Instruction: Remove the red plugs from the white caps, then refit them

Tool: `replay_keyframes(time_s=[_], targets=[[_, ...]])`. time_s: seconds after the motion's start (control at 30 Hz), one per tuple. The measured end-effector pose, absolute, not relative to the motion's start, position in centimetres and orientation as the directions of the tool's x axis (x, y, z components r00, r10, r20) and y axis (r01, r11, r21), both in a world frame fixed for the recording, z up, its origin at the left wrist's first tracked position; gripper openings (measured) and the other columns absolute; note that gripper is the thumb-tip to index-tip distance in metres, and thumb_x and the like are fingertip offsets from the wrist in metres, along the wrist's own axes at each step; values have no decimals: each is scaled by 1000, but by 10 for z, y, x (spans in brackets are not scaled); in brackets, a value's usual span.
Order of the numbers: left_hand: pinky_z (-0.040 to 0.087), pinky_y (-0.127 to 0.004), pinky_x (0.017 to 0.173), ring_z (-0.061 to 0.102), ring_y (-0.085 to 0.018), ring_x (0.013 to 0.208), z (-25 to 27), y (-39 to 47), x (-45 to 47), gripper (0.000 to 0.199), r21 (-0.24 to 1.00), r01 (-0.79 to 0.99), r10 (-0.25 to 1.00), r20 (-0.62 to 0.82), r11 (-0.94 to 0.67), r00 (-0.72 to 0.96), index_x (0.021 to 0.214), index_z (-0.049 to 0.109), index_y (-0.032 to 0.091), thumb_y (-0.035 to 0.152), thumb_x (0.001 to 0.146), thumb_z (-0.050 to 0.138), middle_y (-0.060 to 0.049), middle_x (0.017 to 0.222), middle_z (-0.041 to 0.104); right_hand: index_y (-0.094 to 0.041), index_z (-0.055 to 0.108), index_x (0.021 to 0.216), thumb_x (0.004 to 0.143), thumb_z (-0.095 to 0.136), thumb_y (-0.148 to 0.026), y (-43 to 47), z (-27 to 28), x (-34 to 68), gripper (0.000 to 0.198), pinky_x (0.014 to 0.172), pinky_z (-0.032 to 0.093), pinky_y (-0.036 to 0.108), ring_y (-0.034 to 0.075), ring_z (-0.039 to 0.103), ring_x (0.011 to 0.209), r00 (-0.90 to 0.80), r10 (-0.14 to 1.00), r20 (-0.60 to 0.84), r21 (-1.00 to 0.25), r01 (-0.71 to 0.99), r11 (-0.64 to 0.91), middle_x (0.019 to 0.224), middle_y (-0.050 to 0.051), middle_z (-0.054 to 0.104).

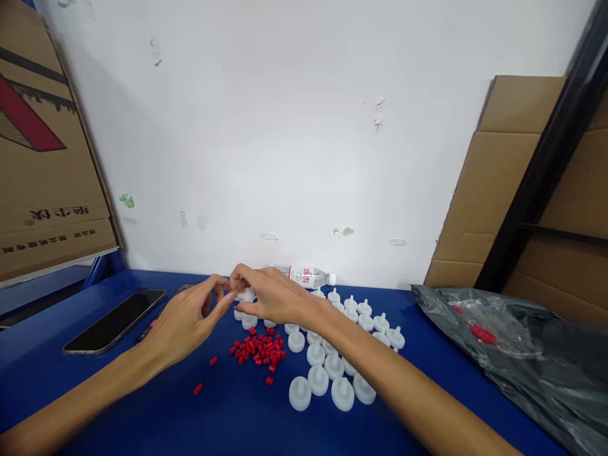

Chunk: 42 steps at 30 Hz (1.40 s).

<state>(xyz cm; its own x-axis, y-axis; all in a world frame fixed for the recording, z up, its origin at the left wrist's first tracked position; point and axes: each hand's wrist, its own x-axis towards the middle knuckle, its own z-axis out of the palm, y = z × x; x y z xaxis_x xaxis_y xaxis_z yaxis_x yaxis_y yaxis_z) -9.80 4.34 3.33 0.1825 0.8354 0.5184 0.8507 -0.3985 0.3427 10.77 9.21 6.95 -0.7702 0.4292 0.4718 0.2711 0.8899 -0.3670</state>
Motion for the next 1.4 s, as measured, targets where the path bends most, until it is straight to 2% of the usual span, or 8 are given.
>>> replay_keyframes(time_s=[0.17, 0.27, 0.43, 0.53, 0.67, 0.9, 1.1, 1.4], targets=[[30, -29, 61, 53, -18, 65, 30, 42, -98, 30, 340, 794, 813, 496, -504, 304, 88, 54, 23, 40, 105, 37, 2, 76, 60, -25, 47, 102, 93, 63, -22, 82, 73, 107, 19, 65, 41, 28, 12, 51, 62, -806, 414, 424, -321, 294, 900, 89, -2, 67], [31, -29, 63, 51, -17, 66, 29, 43, -99, 34, 522, 665, 832, 466, -534, 302, 88, 56, 22, 43, 106, 36, 2, 75, 57, -24, 49, 100, 95, 64, -24, 84, 71, 106, 17, 60, 37, 27, 11, 47, 59, -824, 370, 429, -252, 284, 925, 84, -3, 64], [29, -26, 47, 33, -12, 48, 30, 51, -101, 46, 805, 409, 899, 341, -430, 274, 71, 41, 22, 56, 102, 33, 6, 58, 34, -21, 54, 102, 102, 47, -13, 94, 65, 106, 10, 71, 41, 28, 15, 58, 82, -868, 231, 439, -15, 250, 968, 99, 5, 68], [30, -25, 45, 31, -11, 46, 34, 52, -101, 48, 843, 360, 909, 315, -400, 272, 67, 28, 25, 55, 104, 26, 7, 57, 30, -22, 58, 103, 102, 46, -13, 106, 62, 113, 15, 80, 44, 30, 17, 61, 91, -837, 305, 455, 12, 348, 937, 107, 7, 68], [31, -26, 54, 37, -13, 55, 37, 43, -97, 44, 715, 495, 868, 367, -494, 336, 68, 39, 22, 48, 103, 38, 5, 61, 40, -22, 61, 111, 105, 49, -33, 122, 54, 122, 17, 84, 46, 32, 20, 64, 98, -743, 464, 482, -127, 464, 877, 113, 7, 68], [33, -28, 62, 50, -16, 65, 23, 29, -87, 16, 303, 738, 798, 228, -603, 558, 85, 56, 23, 31, 97, 51, 3, 72, 57, -19, 67, 100, 110, 28, -36, 122, 40, 116, 44, 93, 45, 39, 24, 65, 100, -815, 438, 380, -116, 428, 896, 101, 9, 73], [36, -28, 65, 56, -18, 69, 19, 30, -87, 13, 243, 754, 792, 206, -610, 574, 102, 63, 27, 31, 97, 52, 3, 74, 60, -17, 64, 127, 109, 27, -40, 117, 30, 114, 47, 110, 35, 50, 31, 52, 134, -841, 456, 292, -127, 439, 890, 133, 12, 66], [34, -28, 64, 55, -17, 65, 23, 33, -87, 23, 233, 738, 771, 267, -634, 578, 84, 60, 23, 26, 100, 44, 1, 72, 62, -22, 58, 138, 108, 23, -46, 120, 26, 116, 52, 113, 32, 55, 30, 50, 136, -846, 481, 230, -182, 448, 875, 143, 10, 60]])
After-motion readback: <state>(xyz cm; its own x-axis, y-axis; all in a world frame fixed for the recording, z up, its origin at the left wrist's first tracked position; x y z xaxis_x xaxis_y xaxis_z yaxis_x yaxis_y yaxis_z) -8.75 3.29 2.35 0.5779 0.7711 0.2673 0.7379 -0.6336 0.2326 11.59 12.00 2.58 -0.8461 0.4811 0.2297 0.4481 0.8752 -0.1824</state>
